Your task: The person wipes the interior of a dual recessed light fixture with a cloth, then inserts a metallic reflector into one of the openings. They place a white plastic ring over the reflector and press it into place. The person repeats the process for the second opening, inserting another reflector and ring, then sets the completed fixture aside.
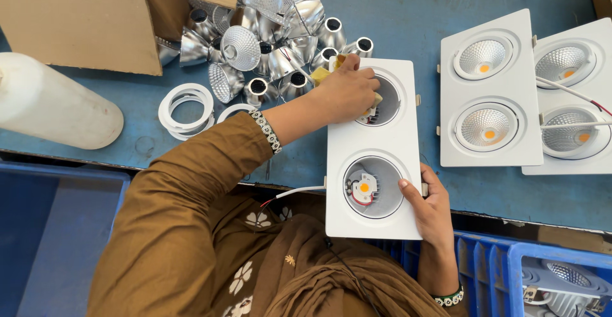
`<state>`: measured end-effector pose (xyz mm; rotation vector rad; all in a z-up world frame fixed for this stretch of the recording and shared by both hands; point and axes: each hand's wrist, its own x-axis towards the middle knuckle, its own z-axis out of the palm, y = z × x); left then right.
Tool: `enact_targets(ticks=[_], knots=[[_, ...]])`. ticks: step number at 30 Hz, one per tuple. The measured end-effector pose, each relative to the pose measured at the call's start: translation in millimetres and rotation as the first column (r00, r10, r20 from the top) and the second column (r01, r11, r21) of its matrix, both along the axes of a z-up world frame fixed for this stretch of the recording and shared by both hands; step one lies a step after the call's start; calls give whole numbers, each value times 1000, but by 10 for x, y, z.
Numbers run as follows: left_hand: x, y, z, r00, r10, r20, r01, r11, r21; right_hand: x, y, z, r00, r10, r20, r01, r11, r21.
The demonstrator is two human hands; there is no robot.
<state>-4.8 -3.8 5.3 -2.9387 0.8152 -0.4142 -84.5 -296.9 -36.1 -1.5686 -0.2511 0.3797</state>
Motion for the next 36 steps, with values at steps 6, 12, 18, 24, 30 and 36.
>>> enact_targets(ticks=[6,12,18,24,30,36], knots=[[-23,-26,19,996,-11,-90,7,999,-37,-16,-6,3,1000,7,-26,-7,1000,12],[-82,56,-28,982,-22,-185,-55,915,-399,-41,-24,20,999,-25,-43,22,998,-66],[-156,75,-61,999,31,10,-24,921,-388,-42,-21,60,993,-41,-106,33,996,-81],[-98,67,-48,996,13,-89,-33,973,-230,-56,-51,90,987,-46,-155,24,990,-141],[-38,110,-16,985,-87,-150,54,976,-210,-66,-52,93,984,-43,-172,21,991,-130],[20,162,20,957,-158,-242,93,961,-259,-64,-58,72,984,-58,-170,34,990,-139]])
